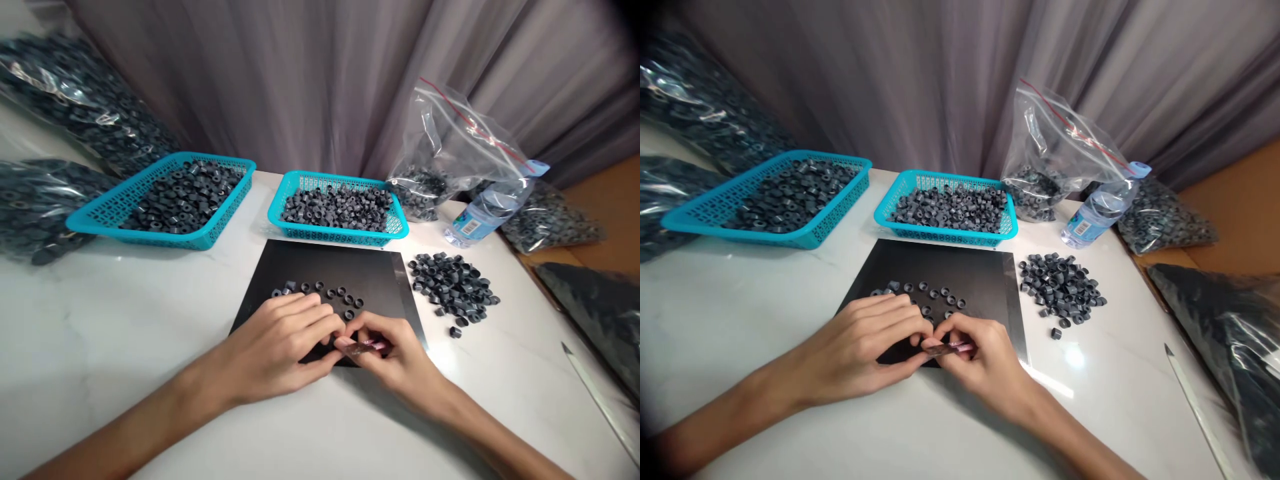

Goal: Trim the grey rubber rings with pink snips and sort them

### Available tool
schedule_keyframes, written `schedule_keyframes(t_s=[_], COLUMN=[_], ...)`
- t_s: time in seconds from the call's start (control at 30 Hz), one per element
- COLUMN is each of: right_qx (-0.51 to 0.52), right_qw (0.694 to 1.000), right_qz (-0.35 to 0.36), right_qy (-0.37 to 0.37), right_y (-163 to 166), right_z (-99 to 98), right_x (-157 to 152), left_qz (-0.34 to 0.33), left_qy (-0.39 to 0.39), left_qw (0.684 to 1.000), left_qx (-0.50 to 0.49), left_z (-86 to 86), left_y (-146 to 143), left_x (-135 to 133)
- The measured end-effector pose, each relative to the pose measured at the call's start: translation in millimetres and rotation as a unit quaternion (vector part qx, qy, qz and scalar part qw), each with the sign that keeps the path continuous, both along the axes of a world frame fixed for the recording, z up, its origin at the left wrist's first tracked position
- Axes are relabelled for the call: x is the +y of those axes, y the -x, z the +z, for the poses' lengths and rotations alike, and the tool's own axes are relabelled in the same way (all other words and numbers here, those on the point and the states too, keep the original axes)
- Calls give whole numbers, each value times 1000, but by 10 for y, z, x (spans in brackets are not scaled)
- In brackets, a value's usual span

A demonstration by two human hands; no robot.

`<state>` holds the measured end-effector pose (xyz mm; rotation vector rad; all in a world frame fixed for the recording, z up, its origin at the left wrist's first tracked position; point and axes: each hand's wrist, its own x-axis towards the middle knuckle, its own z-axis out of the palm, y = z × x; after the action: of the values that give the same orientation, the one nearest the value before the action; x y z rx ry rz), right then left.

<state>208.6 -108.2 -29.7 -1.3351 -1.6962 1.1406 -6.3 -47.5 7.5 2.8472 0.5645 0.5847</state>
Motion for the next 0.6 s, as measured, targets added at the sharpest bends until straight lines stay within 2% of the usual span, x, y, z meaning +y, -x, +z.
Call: schedule_keyframes(t_s=[0.1,0.3,0.6], right_qx=[-11,-121,-112], right_qw=[1000,984,991], right_qz=[-27,-121,-34], right_qy=[5,-54,-70], right_y=[-124,-506,-599], right_z=[18,-64,-78], right_x=[73,260,361], left_qz=[25,72,43], left_qy=[1,-3,-12], left_qw=[1000,996,996], left_qx=[10,52,75], left_z=[38,144,36], left_y=[37,171,156], left_x=[55,254,248])
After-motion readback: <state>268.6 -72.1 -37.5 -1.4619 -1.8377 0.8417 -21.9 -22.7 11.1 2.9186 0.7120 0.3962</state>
